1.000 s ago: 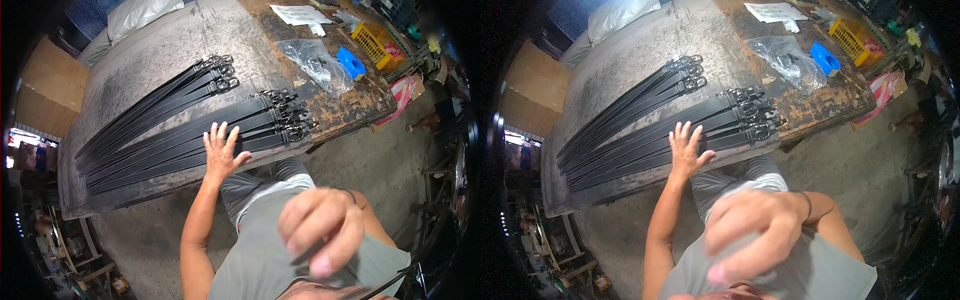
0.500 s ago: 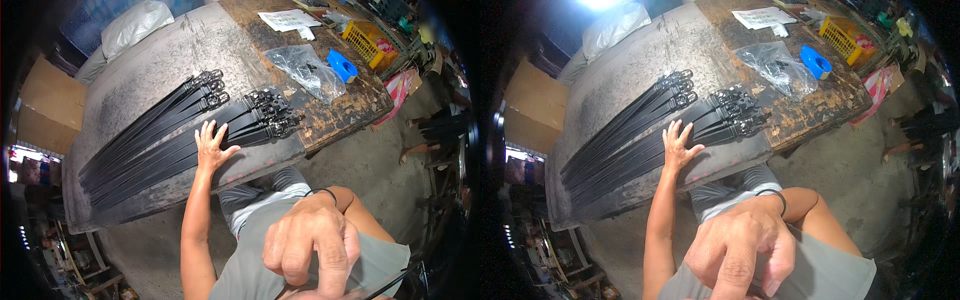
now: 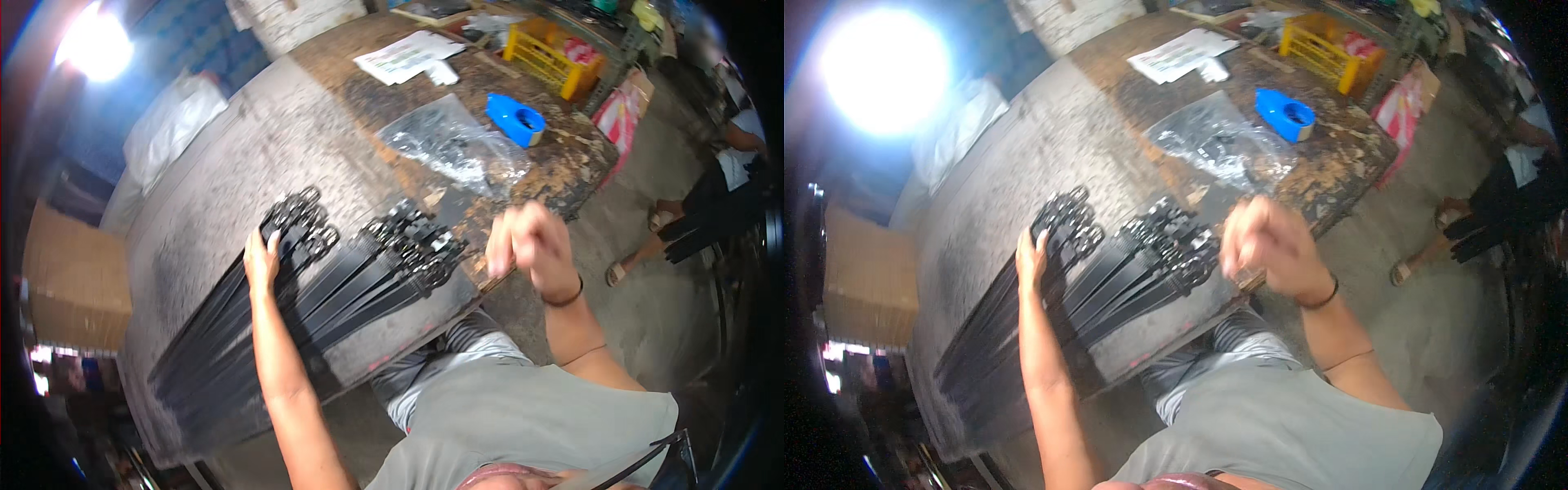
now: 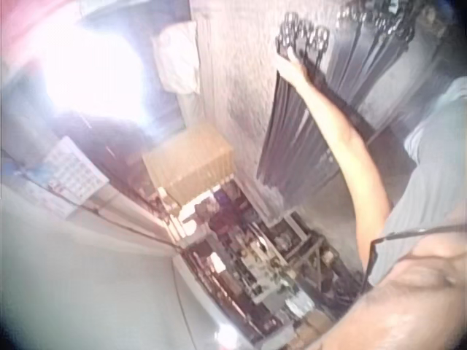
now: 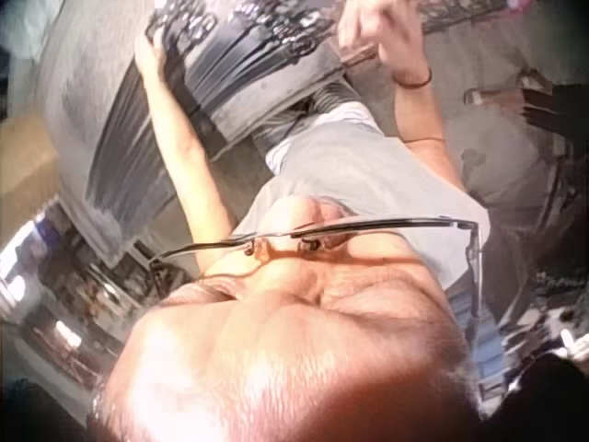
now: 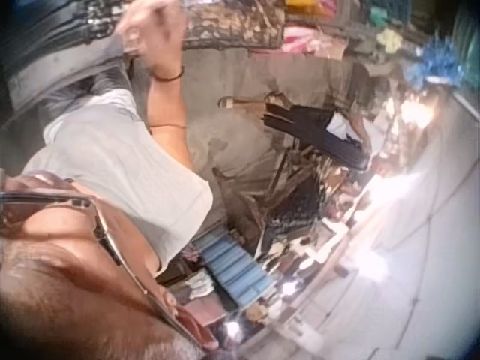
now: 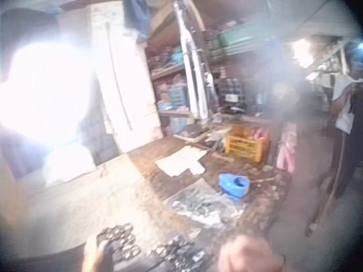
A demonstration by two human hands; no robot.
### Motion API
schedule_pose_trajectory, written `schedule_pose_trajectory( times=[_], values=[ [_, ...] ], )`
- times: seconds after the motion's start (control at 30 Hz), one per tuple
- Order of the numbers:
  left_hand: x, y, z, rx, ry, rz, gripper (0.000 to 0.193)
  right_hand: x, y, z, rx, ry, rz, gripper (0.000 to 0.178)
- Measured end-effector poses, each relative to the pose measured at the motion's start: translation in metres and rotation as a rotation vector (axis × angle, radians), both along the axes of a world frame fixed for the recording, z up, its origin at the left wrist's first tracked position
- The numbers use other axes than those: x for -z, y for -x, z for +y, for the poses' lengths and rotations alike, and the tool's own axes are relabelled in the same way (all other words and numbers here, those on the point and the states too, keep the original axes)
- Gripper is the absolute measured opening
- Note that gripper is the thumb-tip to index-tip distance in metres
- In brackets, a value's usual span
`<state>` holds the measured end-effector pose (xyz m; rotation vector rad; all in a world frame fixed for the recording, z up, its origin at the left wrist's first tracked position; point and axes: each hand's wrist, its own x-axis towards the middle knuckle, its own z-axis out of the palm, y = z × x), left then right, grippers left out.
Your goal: The person attaches buckles and keepers onto leather belt straps by hand and aligns the assembled belts on the table.
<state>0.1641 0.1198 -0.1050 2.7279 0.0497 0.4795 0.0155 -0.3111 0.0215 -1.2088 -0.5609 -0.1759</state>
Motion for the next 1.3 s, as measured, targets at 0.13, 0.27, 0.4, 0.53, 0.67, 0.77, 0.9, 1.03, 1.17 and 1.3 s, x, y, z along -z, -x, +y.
schedule_pose_trajectory(
  times=[0.13,0.27,0.4,0.53,0.67,0.77,0.9,1.03,1.17,1.3],
  values=[
    [0.000,-0.013,0.009,0.032,-0.054,0.124,0.058,0.074,-0.059,-0.087,0.437,0.269,0.200,0.024],
    [-0.017,0.000,0.019,0.100,0.013,-0.038,0.051,0.129,-0.108,-0.102,0.614,0.874,0.260,0.019],
    [-0.075,0.036,-0.006,-0.020,-0.060,-0.104,0.046,0.129,-0.139,-0.067,0.670,1.388,0.276,0.022],
    [-0.126,0.084,-0.053,-0.033,-0.184,-0.083,0.041,0.134,-0.146,-0.074,0.629,1.447,0.383,0.016],
    [-0.123,0.151,-0.060,0.044,0.464,-0.108,0.026,0.113,-0.128,-0.078,0.711,1.304,0.288,0.013],
    [-0.111,0.182,-0.077,-0.009,0.882,0.016,0.018,0.105,-0.116,-0.085,0.692,1.325,0.277,0.012],
    [-0.073,0.200,-0.070,0.124,1.055,-0.018,0.008,0.092,-0.086,-0.075,0.794,1.147,-0.003,0.015],
    [-0.093,0.203,-0.108,0.276,1.199,0.126,0.023,0.089,-0.043,-0.016,0.273,0.649,0.225,0.017],
    [-0.109,0.209,-0.104,0.518,1.264,0.379,0.049,0.100,-0.019,0.068,-0.349,0.265,0.436,0.017],
    [-0.123,0.224,-0.107,0.586,1.344,0.511,0.056,0.092,-0.005,0.125,-0.675,0.271,0.306,0.020]
  ],
)
